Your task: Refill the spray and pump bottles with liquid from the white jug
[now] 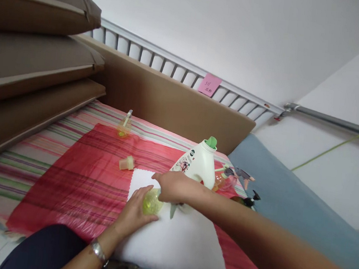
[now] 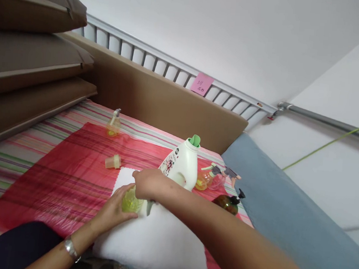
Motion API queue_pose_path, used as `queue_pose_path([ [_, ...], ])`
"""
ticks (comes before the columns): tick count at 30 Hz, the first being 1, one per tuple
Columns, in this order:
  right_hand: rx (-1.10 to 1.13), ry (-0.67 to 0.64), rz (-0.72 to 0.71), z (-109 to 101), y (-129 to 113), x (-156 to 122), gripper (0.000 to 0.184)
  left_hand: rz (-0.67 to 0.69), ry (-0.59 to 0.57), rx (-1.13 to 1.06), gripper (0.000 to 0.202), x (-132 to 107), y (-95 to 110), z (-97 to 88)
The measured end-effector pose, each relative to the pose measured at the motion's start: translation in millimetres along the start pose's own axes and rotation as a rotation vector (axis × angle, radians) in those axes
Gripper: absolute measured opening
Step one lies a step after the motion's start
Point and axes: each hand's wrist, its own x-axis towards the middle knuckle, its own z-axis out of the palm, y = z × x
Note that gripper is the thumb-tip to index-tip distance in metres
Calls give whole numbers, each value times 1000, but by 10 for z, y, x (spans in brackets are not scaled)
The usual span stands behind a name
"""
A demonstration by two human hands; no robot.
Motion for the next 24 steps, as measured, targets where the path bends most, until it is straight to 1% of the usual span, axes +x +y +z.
queue_pose_path([
  [2,52,3,40,-36,3,26,61,3,14,-13,81,5,-21,5],
  [4,99,27,59,-85,41,17,67,-2,23,-22,80,10,-38,11],
  [6,137,80,37,-120,137,-14,67,-11,38,-24,81,12,-48,16],
  [7,188,131,-3,-122,212,-29,65,-15,41,-25,82,12,-49,16],
  [8,272,191,-60,-108,305,-38,60,-18,41,-26,83,11,-49,15],
  [9,408,249,-116,-74,412,-40,56,-19,34,-28,84,11,-47,13],
  [11,757,326,-196,59,635,-26,50,-20,11,-36,84,11,-44,3],
  [12,936,324,-194,156,731,-16,48,-24,6,-41,84,11,-43,-2],
  [14,1113,282,-183,392,846,-3,47,-32,2,-57,84,13,-44,-12],
  [16,1211,231,-212,635,834,-8,46,-36,2,-73,84,14,-47,-17],
  [19,1341,205,-281,901,652,-13,47,-33,4,-90,84,18,-41,-21],
  [22,1433,259,-303,1023,462,49,49,-42,25,-99,82,27,-28,-27],
  [24,1482,321,-294,1070,389,127,47,-49,38,-100,81,34,-31,-30],
])
